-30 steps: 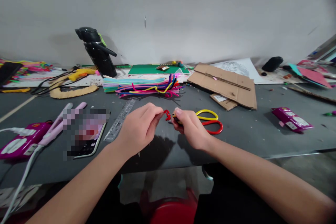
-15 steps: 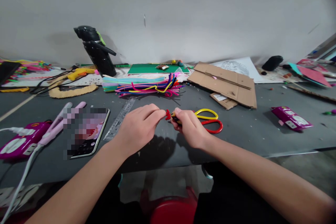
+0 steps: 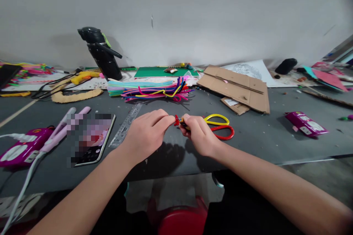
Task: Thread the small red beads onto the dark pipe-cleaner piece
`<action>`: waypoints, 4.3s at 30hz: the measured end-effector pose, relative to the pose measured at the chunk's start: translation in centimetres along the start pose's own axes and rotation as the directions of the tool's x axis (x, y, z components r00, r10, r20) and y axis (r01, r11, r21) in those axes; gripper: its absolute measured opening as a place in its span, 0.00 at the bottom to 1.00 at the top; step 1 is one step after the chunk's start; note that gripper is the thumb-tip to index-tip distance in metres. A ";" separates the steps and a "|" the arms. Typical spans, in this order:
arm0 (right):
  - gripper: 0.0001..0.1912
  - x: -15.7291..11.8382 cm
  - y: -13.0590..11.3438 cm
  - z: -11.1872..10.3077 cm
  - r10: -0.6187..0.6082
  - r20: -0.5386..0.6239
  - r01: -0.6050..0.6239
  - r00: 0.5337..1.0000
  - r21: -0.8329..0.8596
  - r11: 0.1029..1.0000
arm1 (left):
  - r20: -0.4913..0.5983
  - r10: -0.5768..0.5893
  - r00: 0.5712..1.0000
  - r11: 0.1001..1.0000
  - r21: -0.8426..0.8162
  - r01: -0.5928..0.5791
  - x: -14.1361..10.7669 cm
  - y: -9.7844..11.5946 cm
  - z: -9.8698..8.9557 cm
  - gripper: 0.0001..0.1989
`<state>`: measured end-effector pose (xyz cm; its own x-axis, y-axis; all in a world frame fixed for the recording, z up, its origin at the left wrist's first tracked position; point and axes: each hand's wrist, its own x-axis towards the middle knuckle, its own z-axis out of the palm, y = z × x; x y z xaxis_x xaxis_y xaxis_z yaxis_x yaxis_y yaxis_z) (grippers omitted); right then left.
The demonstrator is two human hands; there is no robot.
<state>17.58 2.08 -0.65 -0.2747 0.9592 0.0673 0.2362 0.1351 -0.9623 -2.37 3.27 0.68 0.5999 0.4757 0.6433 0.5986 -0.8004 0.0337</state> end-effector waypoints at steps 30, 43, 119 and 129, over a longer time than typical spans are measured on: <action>0.26 -0.4 -0.3 -0.4 -0.210 -0.008 0.209 0.978 0.145 0.967 | 0.633 -0.327 0.702 -0.458 -0.756 0.468 0.8 3.2 0.6 0.09; 0.25 -0.7 -0.4 -0.5 -0.271 0.007 0.271 0.963 -0.006 0.963 | 0.631 -0.277 0.724 -0.541 -0.726 0.425 0.5 2.9 1.4 0.06; 0.26 -1.0 -0.7 -0.1 -0.251 -0.051 0.252 0.967 0.007 0.968 | 0.621 -0.304 0.722 -0.494 -0.751 0.438 0.7 3.4 1.5 0.09; 0.27 -0.9 -0.5 -0.1 -0.236 -0.060 0.237 0.970 0.011 0.972 | 0.632 -0.303 0.714 -0.504 -0.742 0.443 0.7 3.4 1.6 0.10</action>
<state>17.79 1.18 -0.22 -0.2664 0.9135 0.3076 0.1542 0.3555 -0.9219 0.88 1.47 0.00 0.5823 0.8122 -0.0343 -0.4294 0.3432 0.8354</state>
